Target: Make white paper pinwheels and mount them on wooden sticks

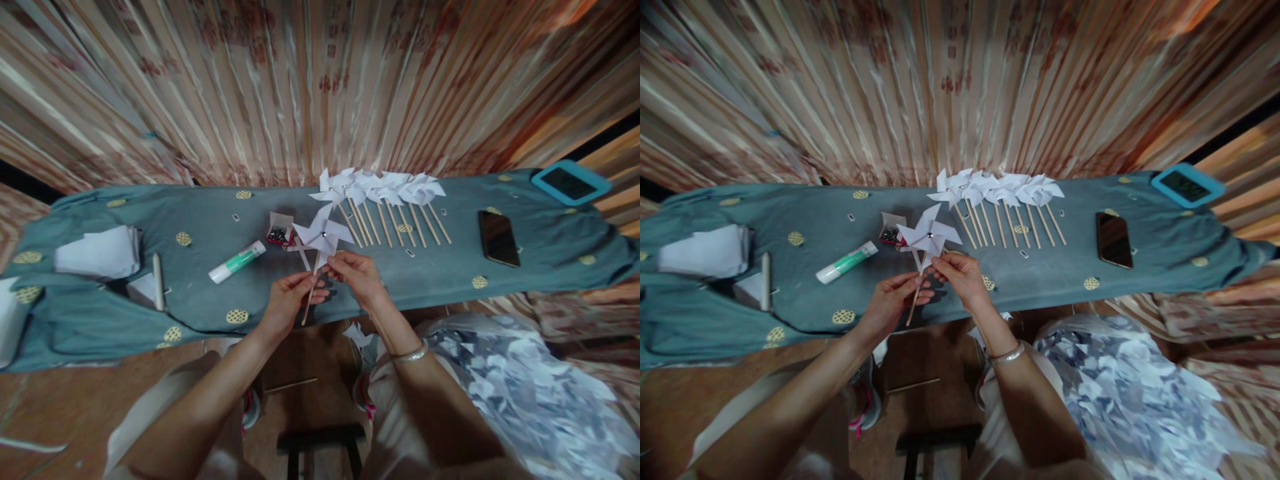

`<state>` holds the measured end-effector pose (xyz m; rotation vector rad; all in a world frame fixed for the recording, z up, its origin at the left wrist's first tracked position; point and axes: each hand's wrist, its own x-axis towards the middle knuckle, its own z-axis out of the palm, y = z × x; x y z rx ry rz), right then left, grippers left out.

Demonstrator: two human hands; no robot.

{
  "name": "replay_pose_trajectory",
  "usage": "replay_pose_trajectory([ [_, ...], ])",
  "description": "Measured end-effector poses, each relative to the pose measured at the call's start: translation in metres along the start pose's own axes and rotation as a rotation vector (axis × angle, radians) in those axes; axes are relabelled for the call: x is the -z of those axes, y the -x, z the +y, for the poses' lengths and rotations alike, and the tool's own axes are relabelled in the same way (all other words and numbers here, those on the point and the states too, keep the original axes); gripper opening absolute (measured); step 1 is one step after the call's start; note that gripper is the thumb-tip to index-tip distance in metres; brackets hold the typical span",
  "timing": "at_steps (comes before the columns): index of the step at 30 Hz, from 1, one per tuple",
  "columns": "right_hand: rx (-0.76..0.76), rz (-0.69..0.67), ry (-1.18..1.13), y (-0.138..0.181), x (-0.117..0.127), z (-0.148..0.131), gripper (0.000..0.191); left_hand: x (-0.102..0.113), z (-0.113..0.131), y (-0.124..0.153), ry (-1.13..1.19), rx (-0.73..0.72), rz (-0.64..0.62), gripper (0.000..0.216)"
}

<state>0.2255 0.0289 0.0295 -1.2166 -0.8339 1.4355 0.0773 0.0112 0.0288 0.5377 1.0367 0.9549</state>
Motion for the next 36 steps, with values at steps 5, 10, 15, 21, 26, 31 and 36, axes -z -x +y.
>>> replay_pose_trajectory([
  [5, 0.011, -0.032, 0.061, 0.002, -0.001, 0.000, 0.038, 0.001, 0.000, -0.001, -0.016, -0.008, -0.004, 0.030],
  [10, 0.107, 0.068, 0.159, 0.001, 0.014, -0.008, 0.041, 0.002, 0.004, -0.001, -0.015, -0.014, 0.015, 0.026],
  [15, 0.314, 0.361, 0.172, -0.011, 0.039, -0.016, 0.038, 0.000, 0.006, 0.000, -0.029, 0.021, 0.023, 0.020],
  [21, 0.320, 0.303, 0.192, -0.018, 0.039, -0.014, 0.040, -0.004, 0.003, 0.004, -0.060, 0.070, -0.009, 0.017],
  [26, 0.244, 0.275, 0.129, -0.018, 0.033, -0.012, 0.039, -0.006, 0.002, 0.002, -0.044, 0.057, -0.018, 0.022],
  [31, 0.207, 0.258, 0.083, -0.016, 0.029, -0.012, 0.034, -0.004, 0.002, -0.001, -0.022, 0.031, -0.006, 0.026],
  [36, 0.171, 0.226, 0.091, -0.013, 0.024, -0.011, 0.036, -0.004, 0.003, -0.002, -0.055, 0.013, 0.001, 0.027],
])
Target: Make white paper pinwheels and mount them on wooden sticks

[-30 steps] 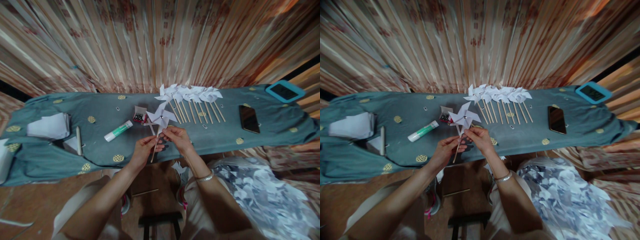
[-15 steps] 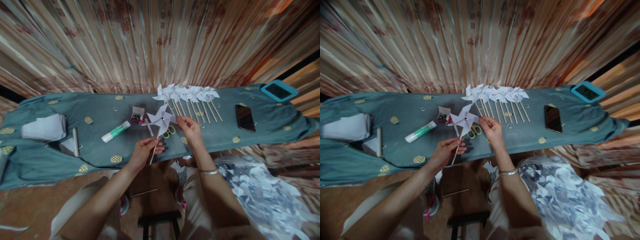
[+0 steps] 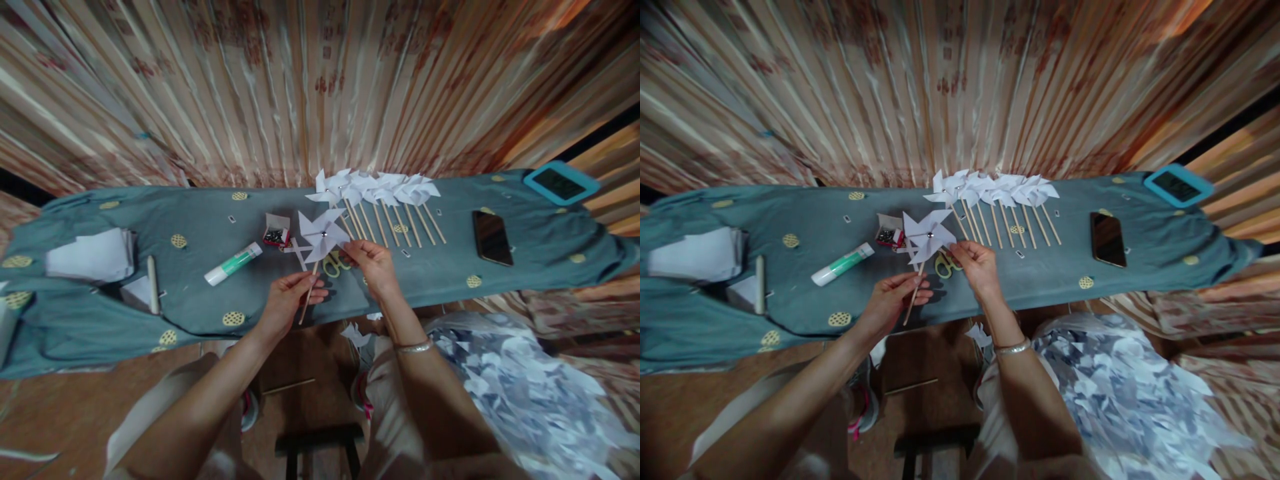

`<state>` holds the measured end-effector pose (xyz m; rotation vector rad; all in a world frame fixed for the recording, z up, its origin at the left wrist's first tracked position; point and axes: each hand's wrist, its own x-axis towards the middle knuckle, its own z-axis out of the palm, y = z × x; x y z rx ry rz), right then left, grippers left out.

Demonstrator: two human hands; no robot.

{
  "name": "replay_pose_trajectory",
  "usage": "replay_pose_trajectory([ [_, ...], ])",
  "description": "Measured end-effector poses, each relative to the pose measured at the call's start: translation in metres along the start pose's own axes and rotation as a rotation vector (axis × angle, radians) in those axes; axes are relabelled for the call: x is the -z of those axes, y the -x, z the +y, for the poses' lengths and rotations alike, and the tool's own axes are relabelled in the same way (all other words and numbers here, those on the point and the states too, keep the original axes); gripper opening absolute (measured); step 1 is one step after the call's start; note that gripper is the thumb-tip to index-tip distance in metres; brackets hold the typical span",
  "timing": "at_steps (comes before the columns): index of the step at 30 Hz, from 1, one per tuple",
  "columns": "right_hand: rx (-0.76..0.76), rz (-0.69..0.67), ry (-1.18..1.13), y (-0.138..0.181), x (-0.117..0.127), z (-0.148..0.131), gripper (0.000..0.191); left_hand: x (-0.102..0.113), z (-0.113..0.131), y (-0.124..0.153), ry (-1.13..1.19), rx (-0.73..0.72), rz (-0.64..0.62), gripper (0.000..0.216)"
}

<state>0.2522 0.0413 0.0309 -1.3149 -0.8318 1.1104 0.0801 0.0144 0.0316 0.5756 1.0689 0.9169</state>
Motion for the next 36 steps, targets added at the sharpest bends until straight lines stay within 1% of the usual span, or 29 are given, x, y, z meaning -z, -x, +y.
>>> replay_pose_trajectory([
  [5, -0.030, -0.049, -0.005, 0.004, -0.003, 0.001, 0.036, 0.000, 0.001, -0.001, 0.004, -0.013, 0.005, 0.025],
  [19, -0.050, -0.180, 0.017, 0.013, -0.011, 0.005, 0.034, -0.002, 0.001, -0.001, 0.036, -0.028, 0.008, 0.024],
  [25, -0.048, -0.187, 0.043, 0.013, -0.013, 0.009, 0.042, -0.003, 0.000, -0.001, 0.016, -0.023, 0.014, 0.024],
  [28, -0.018, -0.199, 0.082, 0.014, -0.015, 0.012, 0.047, -0.003, -0.001, -0.001, 0.017, -0.030, 0.005, 0.026],
  [32, 0.086, -0.200, 0.193, 0.017, -0.012, 0.011, 0.047, -0.003, 0.000, -0.001, 0.026, -0.031, 0.000, 0.027],
  [34, 0.140, -0.161, 0.265, 0.018, -0.005, 0.008, 0.044, -0.004, 0.001, 0.000, 0.025, -0.029, -0.002, 0.027],
  [36, 0.189, -0.073, 0.332, 0.017, 0.004, 0.002, 0.043, -0.004, 0.002, 0.000, 0.017, -0.025, -0.001, 0.026],
])
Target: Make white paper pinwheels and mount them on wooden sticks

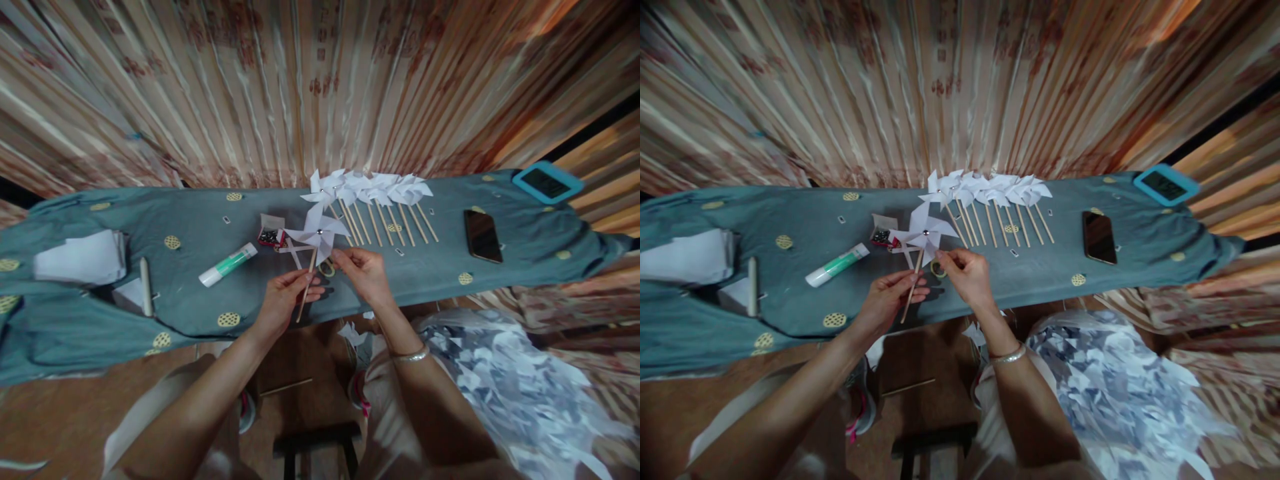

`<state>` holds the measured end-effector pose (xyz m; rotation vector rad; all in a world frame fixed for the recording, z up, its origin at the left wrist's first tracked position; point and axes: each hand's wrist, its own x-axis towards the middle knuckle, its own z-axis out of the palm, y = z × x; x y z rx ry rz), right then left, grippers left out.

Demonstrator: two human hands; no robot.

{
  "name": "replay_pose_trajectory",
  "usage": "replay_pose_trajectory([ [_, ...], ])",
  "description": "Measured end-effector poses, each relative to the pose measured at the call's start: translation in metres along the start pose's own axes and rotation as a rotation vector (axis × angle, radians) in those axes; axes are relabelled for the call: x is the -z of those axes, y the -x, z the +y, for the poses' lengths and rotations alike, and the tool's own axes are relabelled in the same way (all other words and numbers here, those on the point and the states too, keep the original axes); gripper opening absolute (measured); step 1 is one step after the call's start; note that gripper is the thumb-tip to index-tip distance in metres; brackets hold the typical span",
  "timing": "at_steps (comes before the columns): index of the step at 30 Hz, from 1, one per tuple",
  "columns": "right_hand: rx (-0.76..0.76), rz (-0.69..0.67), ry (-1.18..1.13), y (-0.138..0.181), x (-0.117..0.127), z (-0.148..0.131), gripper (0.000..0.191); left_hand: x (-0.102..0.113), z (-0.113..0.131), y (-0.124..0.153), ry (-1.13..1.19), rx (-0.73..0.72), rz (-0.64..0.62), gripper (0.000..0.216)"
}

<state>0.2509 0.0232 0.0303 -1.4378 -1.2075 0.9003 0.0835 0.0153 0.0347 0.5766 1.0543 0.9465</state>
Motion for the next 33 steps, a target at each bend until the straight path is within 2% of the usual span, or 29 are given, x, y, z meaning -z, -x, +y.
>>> replay_pose_trajectory([
  [4, 0.066, 0.259, 0.102, -0.005, 0.023, -0.002, 0.032, -0.001, -0.001, 0.001, -0.035, 0.019, -0.004, 0.027],
  [6, 0.099, 0.302, 0.075, -0.009, 0.030, 0.000, 0.028, -0.003, -0.002, 0.003, -0.057, 0.034, -0.022, 0.031],
  [9, 0.094, 0.224, -0.048, -0.013, 0.034, 0.004, 0.038, -0.006, -0.004, 0.005, -0.075, 0.066, -0.045, 0.034],
  [12, 0.040, 0.165, -0.135, -0.017, 0.033, 0.009, 0.040, -0.010, -0.004, 0.006, -0.077, 0.090, -0.049, 0.034],
  [17, 0.002, 0.184, -0.156, -0.020, 0.030, 0.010, 0.035, -0.013, -0.005, 0.006, -0.060, 0.120, -0.039, 0.035],
  [27, -0.021, 0.205, -0.201, -0.019, 0.023, 0.004, 0.023, -0.014, -0.003, 0.001, -0.070, 0.089, -0.042, 0.038],
  [33, -0.027, 0.224, -0.246, -0.018, 0.021, 0.000, 0.028, -0.018, -0.005, -0.002, -0.025, 0.075, 0.001, 0.034],
])
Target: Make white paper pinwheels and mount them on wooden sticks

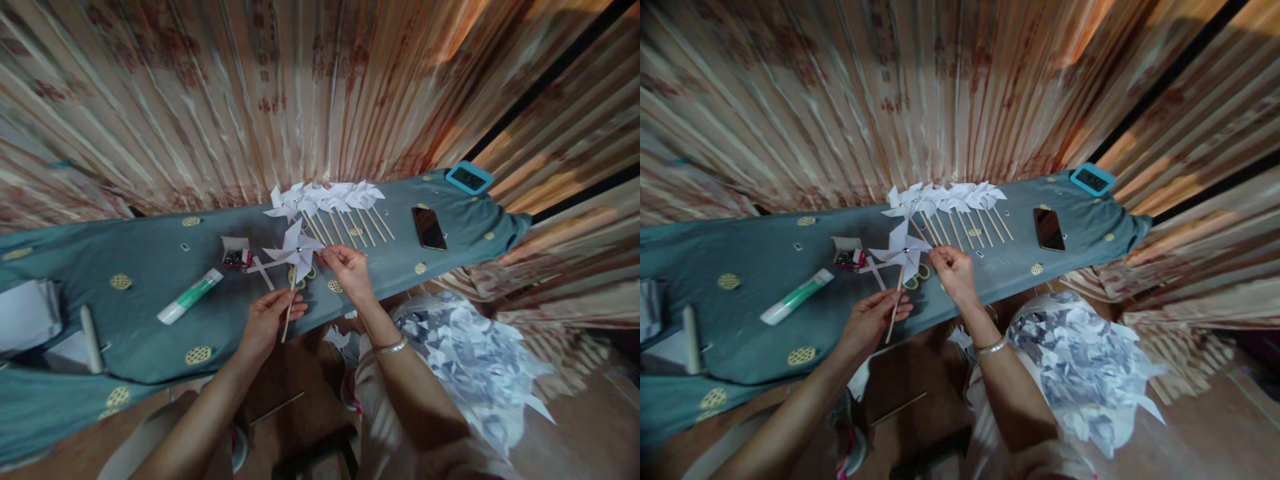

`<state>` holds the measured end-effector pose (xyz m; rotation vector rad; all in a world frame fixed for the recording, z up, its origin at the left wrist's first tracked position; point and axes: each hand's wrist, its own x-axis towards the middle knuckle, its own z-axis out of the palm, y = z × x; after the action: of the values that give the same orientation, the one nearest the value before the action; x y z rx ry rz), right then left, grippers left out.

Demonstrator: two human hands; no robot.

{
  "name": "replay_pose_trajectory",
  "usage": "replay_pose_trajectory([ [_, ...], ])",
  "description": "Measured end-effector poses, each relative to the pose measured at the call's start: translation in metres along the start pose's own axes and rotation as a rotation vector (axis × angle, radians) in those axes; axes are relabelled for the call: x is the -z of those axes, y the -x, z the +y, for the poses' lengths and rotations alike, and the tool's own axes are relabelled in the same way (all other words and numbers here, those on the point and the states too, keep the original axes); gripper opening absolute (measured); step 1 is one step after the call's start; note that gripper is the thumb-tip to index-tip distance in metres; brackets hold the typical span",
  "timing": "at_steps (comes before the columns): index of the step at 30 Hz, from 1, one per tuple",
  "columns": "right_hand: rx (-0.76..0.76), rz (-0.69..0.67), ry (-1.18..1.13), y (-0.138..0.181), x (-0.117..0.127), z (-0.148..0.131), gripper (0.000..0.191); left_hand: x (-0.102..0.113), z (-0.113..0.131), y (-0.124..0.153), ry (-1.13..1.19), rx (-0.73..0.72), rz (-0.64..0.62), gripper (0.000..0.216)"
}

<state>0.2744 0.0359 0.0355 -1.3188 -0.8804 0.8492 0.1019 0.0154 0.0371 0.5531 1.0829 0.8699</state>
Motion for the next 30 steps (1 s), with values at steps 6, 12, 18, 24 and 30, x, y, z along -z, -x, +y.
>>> replay_pose_trajectory([
  [6, -0.037, -0.030, 0.024, 0.005, -0.004, 0.000, 0.035, -0.001, 0.003, 0.000, 0.032, 0.001, 0.002, 0.025],
  [12, -0.072, -0.017, -0.005, 0.002, -0.002, -0.005, 0.039, 0.000, 0.003, -0.001, 0.020, 0.006, -0.010, 0.020],
  [18, -0.293, -0.109, -0.170, 0.003, -0.004, -0.016, 0.044, 0.001, 0.000, -0.002, 0.016, 0.010, -0.043, 0.025],
  [24, -0.362, -0.107, -0.219, 0.004, -0.007, -0.020, 0.046, 0.002, -0.003, -0.002, 0.006, 0.014, -0.060, 0.030],
  [30, -0.357, -0.108, -0.236, 0.003, -0.007, -0.018, 0.041, 0.002, -0.004, -0.002, -0.002, 0.003, -0.052, 0.034],
])
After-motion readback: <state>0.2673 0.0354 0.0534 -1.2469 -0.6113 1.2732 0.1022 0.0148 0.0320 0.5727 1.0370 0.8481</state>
